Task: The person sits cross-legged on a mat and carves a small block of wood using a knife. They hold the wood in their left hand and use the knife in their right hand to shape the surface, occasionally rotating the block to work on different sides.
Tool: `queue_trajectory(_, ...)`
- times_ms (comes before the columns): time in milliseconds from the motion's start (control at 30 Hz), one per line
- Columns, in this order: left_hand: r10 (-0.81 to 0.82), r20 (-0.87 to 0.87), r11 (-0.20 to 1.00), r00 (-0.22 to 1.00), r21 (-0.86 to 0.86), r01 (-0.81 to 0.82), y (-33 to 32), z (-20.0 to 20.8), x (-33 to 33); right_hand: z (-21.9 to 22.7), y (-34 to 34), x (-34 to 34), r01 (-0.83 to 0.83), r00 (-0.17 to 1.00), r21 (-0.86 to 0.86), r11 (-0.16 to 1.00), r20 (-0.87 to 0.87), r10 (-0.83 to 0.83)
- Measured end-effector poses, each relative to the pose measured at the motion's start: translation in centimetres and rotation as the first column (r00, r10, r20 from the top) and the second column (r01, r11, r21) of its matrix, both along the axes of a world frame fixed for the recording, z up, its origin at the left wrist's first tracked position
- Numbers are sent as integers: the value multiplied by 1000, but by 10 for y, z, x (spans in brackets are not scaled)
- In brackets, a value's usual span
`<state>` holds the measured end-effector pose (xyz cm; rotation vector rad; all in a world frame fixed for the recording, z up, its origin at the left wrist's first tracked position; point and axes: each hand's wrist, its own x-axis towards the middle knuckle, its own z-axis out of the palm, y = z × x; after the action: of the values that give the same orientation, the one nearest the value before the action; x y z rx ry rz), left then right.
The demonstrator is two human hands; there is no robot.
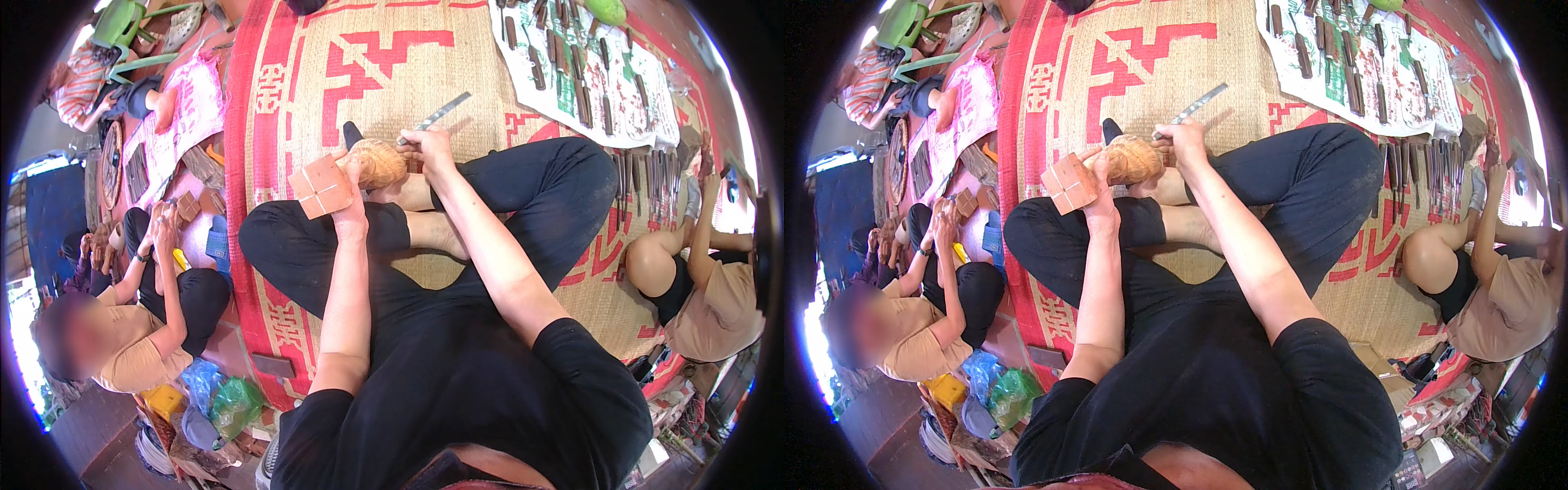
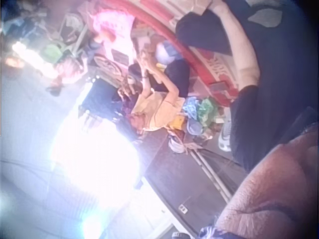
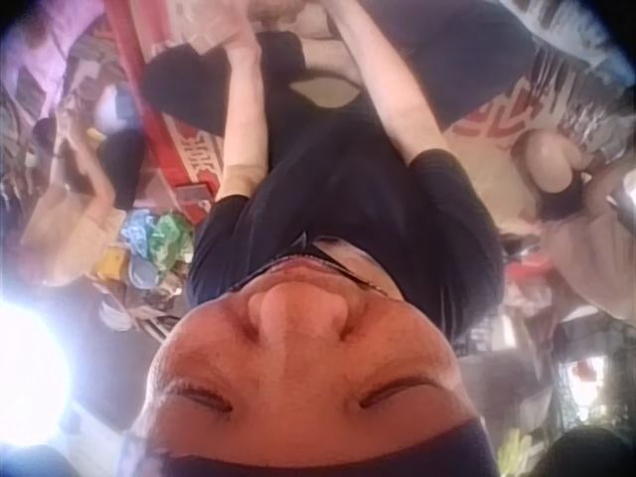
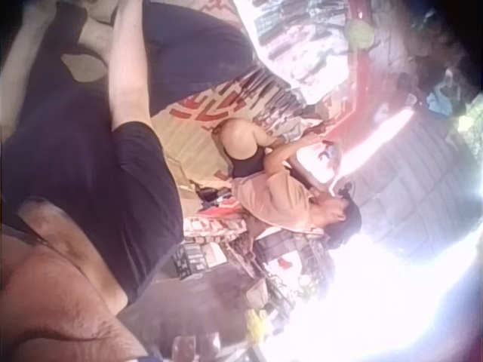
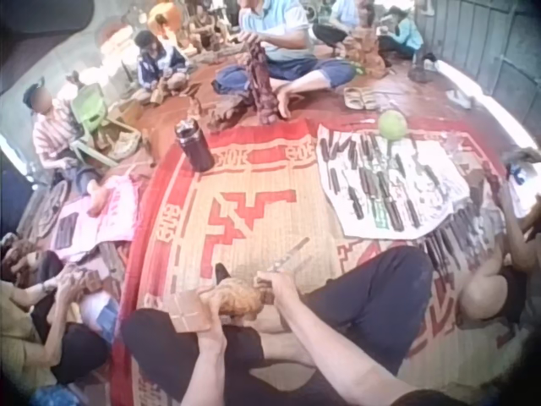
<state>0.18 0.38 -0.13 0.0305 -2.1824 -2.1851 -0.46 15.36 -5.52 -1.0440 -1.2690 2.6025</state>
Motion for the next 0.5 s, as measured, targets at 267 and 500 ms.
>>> queue_trajectory(267, 9, 1, 1000, 1000, -19, -9, 0, 0, -1, 2, -5, 4, -197, 979, 108, 974, -31, 202)
queue_trajectory(500, 28, -25, 999, 999, -46, -29, -1, 1, -2, -2, 5, -4, -60, 998, 62, 996, 4, 60)
